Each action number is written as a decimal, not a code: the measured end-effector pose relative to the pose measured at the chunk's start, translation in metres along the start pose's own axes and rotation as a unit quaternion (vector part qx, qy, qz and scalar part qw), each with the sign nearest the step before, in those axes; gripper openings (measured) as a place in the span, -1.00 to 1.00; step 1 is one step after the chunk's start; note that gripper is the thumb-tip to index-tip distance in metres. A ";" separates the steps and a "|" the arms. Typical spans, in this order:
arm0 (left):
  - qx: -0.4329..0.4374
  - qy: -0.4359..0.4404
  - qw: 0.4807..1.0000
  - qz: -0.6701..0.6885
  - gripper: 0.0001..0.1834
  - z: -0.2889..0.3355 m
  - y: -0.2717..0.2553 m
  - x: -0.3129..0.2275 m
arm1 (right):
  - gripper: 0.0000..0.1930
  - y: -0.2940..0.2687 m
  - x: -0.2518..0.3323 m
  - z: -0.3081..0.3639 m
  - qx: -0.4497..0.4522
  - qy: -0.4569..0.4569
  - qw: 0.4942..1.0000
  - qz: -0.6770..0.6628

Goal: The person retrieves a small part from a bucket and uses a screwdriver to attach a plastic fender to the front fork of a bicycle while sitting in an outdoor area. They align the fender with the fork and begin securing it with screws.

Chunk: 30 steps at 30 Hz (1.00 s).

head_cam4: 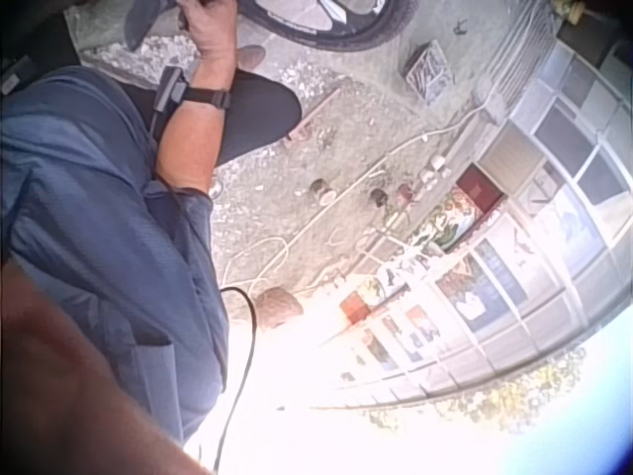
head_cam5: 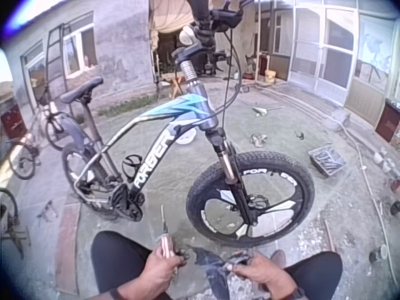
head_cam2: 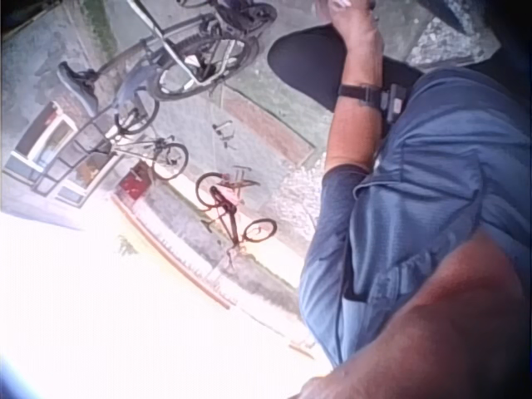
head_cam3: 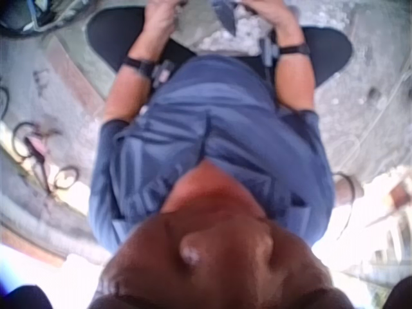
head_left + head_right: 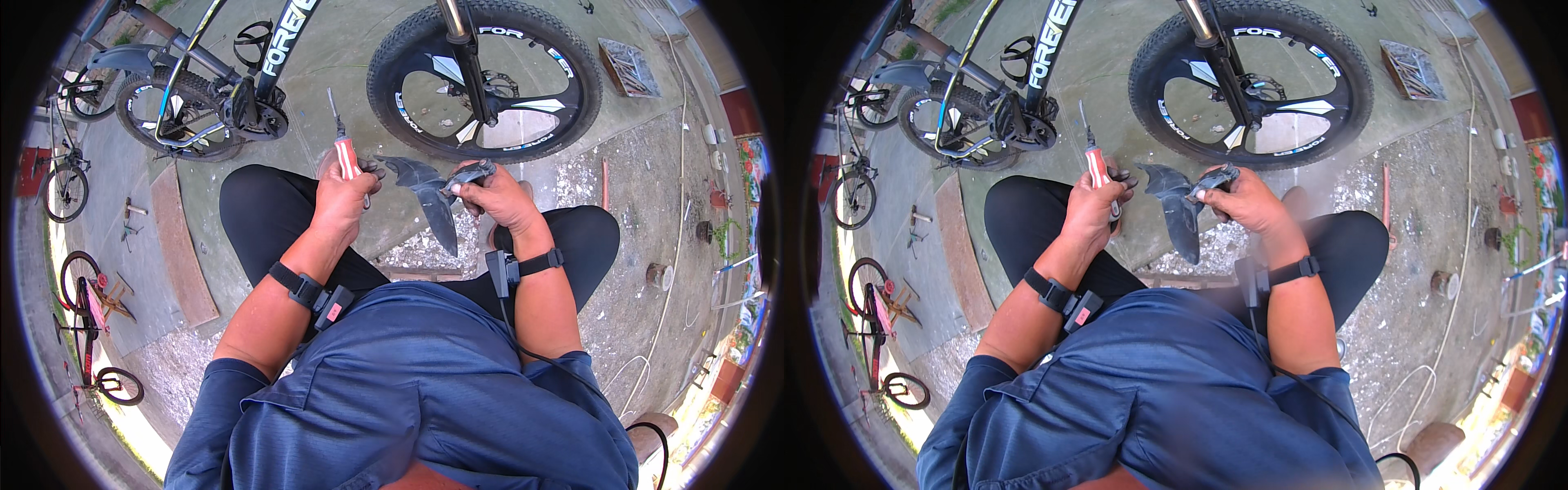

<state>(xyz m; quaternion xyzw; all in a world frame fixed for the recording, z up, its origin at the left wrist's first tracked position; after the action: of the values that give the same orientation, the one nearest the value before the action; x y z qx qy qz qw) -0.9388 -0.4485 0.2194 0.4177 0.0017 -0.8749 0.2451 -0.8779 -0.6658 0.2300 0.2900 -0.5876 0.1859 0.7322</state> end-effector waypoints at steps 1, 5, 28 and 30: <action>0.001 0.000 1.000 0.001 -0.70 0.000 0.000 0.000 | -0.78 0.000 0.000 0.000 0.000 -0.001 1.000 0.001; -0.001 -0.001 1.000 0.002 -0.69 -0.001 -0.001 0.001 | -0.76 -0.001 0.000 0.000 0.001 0.002 1.000 0.004; 0.013 0.002 1.000 0.016 -0.68 0.001 0.004 0.002 | -0.76 0.004 0.033 -0.006 -0.025 -0.254 0.860 0.442; 0.012 0.002 1.000 0.015 -0.67 0.001 0.003 0.002 | -0.73 0.006 0.036 -0.004 -0.040 -0.252 0.845 0.471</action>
<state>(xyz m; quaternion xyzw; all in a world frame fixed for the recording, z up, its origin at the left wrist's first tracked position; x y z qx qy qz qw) -0.9392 -0.4527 0.2192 0.4221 -0.0152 -0.8703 0.2534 -0.8701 -0.6614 0.2659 -0.0140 -0.8245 0.4056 0.3942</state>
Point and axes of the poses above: each hand's wrist, its own z-axis away from the middle knuckle, its own y-axis out of the palm, x = y × z, the point moved 9 cm from there along -z, towards the middle knuckle, and after that the axes turned 13 degrees about -y, right-handed, at the moved point
